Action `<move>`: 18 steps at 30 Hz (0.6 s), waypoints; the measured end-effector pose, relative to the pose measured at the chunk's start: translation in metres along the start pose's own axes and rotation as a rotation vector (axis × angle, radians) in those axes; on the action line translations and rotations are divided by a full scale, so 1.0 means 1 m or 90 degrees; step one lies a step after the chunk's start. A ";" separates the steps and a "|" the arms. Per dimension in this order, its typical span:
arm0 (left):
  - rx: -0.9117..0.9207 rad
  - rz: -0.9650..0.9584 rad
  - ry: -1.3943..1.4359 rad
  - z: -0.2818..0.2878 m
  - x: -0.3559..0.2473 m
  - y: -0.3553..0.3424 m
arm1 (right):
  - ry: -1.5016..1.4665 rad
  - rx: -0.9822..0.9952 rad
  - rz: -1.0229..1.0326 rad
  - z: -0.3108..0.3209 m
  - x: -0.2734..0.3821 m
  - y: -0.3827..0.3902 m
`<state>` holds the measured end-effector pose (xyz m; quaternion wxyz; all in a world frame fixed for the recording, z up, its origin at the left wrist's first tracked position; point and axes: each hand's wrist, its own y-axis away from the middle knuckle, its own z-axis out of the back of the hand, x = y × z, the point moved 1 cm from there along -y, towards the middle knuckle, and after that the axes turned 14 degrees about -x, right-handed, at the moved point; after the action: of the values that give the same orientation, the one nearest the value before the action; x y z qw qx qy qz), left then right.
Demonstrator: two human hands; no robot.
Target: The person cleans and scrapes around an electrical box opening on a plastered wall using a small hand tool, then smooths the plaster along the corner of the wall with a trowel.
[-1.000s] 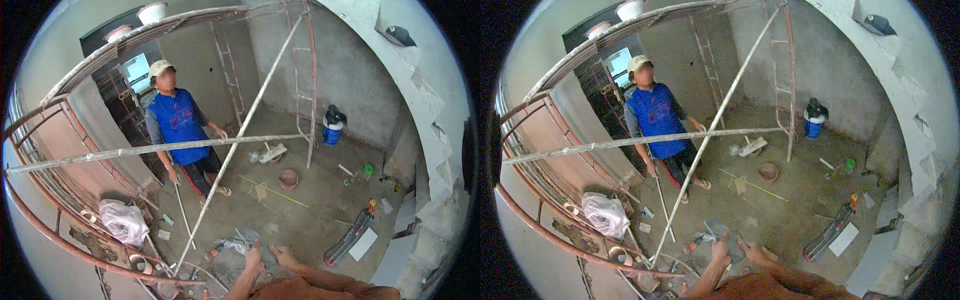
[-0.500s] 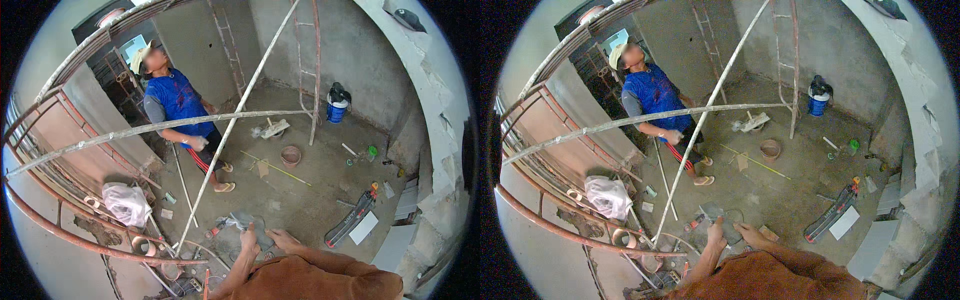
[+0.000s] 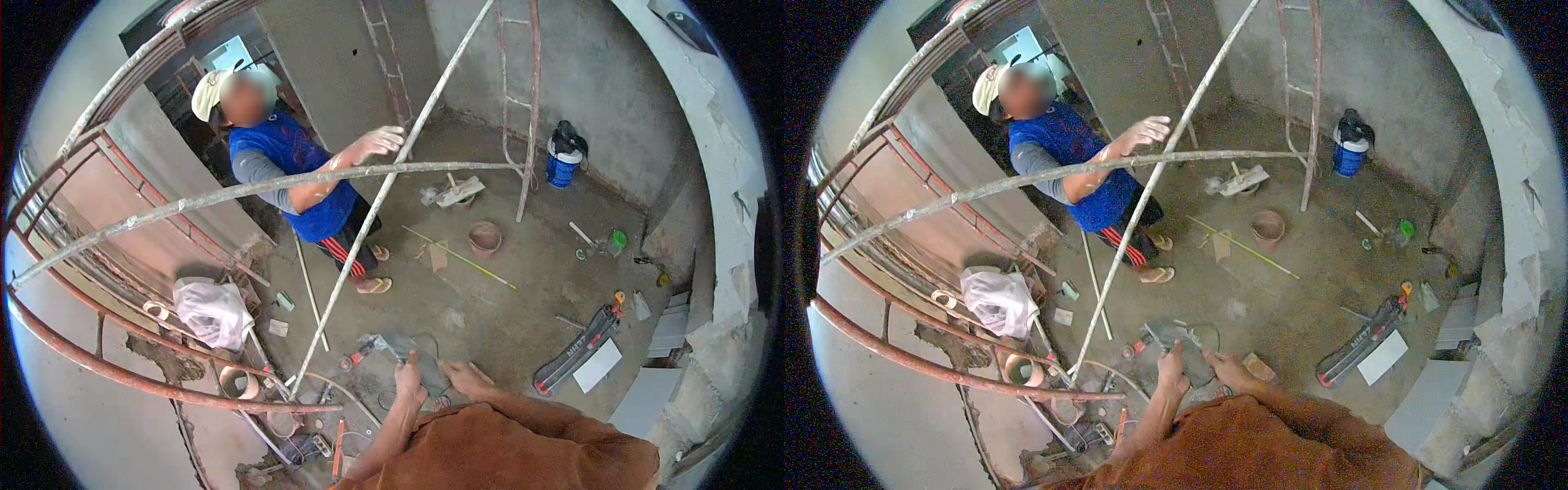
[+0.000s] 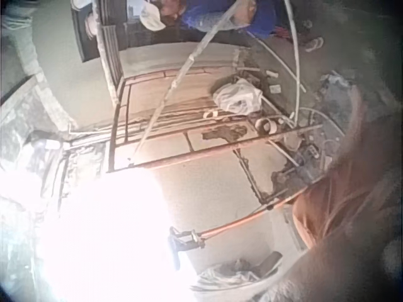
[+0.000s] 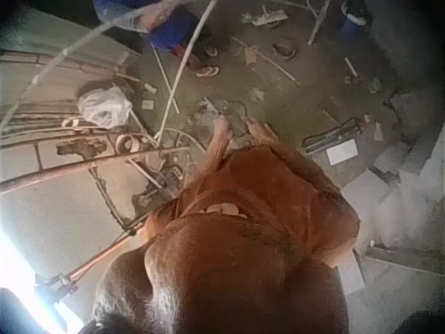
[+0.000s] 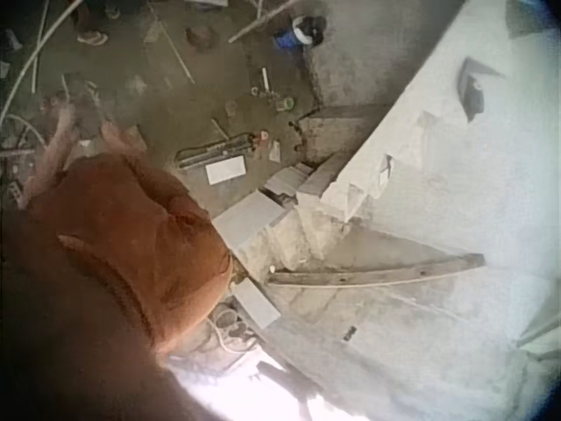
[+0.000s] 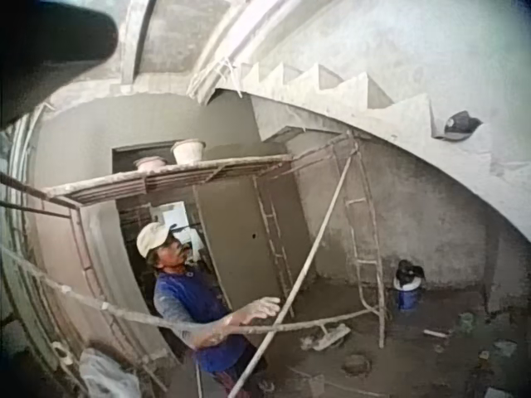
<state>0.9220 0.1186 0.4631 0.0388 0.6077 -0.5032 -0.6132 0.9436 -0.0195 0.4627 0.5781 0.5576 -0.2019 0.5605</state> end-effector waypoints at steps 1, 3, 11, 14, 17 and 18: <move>-0.020 -0.003 0.018 -0.002 0.002 0.001 | 0.075 -0.042 0.019 0.001 -0.003 -0.002; -0.046 0.004 0.028 -0.006 0.005 0.002 | -0.008 -0.023 -0.071 -0.008 -0.029 -0.017; 0.016 -0.033 -0.006 -0.013 -0.003 0.003 | -0.054 0.012 -0.051 0.016 0.016 0.006; 0.018 0.017 -0.012 -0.011 0.010 -0.005 | -0.031 -0.054 -0.097 -0.002 -0.035 -0.019; -0.023 0.025 -0.013 -0.010 0.019 -0.003 | -0.017 -0.051 -0.135 -0.005 -0.057 -0.025; -0.017 0.030 -0.017 -0.009 0.021 -0.003 | -0.018 -0.058 -0.139 -0.003 -0.054 -0.021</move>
<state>0.9259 0.1013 0.4487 0.0544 0.5871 -0.5095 -0.6267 0.9448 -0.0349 0.4066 0.6576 0.5569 -0.1735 0.4767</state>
